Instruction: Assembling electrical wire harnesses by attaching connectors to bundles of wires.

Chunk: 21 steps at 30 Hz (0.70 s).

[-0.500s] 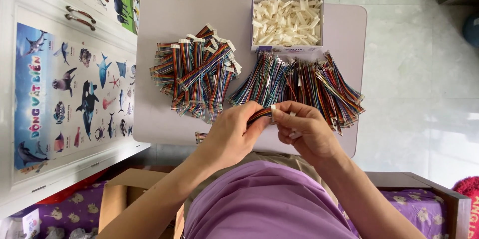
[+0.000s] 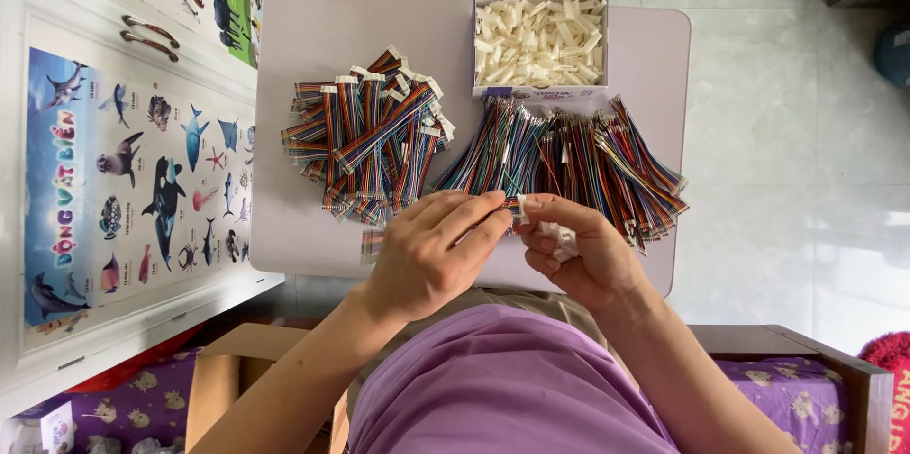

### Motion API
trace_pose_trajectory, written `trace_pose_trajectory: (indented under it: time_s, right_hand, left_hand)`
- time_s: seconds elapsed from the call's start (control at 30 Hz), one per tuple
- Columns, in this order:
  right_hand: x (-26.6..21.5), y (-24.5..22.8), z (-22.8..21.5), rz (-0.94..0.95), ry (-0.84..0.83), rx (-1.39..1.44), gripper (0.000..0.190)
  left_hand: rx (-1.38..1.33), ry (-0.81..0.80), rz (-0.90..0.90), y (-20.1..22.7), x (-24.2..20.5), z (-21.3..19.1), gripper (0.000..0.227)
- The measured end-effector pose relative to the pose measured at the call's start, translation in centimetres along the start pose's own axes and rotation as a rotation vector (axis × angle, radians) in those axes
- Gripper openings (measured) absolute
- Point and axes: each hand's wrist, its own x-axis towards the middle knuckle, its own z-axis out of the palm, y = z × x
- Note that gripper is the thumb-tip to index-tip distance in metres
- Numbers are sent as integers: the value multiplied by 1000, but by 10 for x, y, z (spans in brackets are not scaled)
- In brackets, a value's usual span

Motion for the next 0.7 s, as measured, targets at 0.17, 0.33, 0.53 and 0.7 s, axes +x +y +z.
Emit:
trace_pose_trajectory:
  time_s: [0.17, 0.33, 0.53, 0.7]
  right_hand:
    - [-1, 0, -1, -58, 14, -75, 11]
    - [-4, 0, 5, -123, 10, -142, 14]
    - [-1, 4, 3, -153, 32, -152, 13]
    - [2, 6, -2, -209, 30, -221, 15]
  left_hand:
    - [-162, 13, -196, -1, -3, 5, 16]
    - [-197, -3, -201, 0, 3, 6, 20]
    - [-42, 4, -25, 4, 1, 12, 21]
    - [-275, -10, -291, -1, 5, 13, 19]
